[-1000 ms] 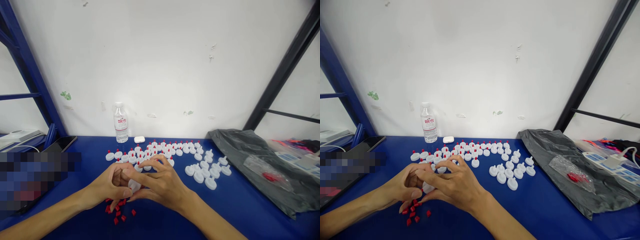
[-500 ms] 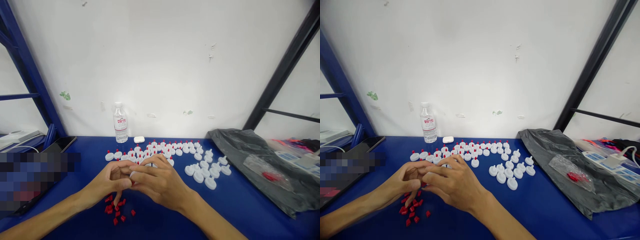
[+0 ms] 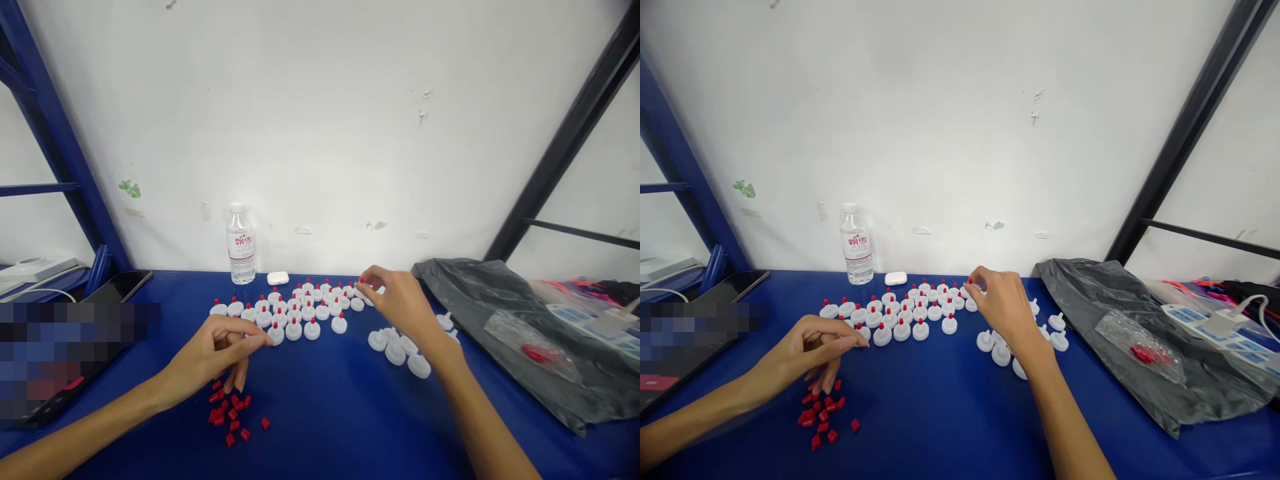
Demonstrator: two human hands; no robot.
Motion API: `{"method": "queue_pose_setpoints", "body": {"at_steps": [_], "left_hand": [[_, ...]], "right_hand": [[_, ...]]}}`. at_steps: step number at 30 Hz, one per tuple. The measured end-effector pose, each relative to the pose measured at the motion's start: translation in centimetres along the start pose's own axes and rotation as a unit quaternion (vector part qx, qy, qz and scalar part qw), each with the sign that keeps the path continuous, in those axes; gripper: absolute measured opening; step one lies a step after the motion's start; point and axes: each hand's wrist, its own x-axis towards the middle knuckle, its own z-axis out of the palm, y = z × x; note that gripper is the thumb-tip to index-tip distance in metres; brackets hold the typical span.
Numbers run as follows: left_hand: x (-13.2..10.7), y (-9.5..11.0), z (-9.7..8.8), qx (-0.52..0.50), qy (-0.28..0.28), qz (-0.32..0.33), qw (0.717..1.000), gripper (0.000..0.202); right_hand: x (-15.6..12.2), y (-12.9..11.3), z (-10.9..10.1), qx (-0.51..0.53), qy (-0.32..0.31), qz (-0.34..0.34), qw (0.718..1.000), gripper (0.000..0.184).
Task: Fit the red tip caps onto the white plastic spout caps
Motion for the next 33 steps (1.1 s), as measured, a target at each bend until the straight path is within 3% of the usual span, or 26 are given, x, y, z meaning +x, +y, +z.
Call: {"method": "queue_pose_setpoints", "body": {"at_steps": [3,8,15,17,21,26,33], "left_hand": [[-0.4,0.6,0.4,0.111,-0.028,0.052,0.992,0.028],[-1.2,1.6,1.0,0.255,-0.126,0.136,0.949,0.011],[-1.5,1.8,1.4,0.285,-0.179,0.086,0.938,0.011],[-1.5,1.7,1.5,0.279,-0.183,0.086,0.939,0.010],[-1.5,1.5,1.7,0.269,-0.173,0.104,0.942,0.009],[-1.3,1.2,1.4,0.246,-0.147,0.124,0.950,0.007],[-1.1,0.4,1.6,0.258,-0.059,0.087,0.960,0.014]], "right_hand": [[-0.1,0.4,0.9,-0.012,-0.073,0.020,0.997,0.011],[-0.4,0.4,2.3,-0.014,-0.150,0.014,0.989,0.004],[-0.5,0.6,2.6,0.013,-0.171,0.008,0.985,0.006],[-0.3,0.9,2.2,0.011,-0.153,0.020,0.988,0.012],[0.1,1.6,1.2,-0.005,-0.055,0.079,0.995,0.021],[-0.1,2.2,0.8,-0.083,0.045,0.165,0.982,0.034],[-0.6,2.1,0.8,-0.033,0.060,0.188,0.980,0.045]]}}
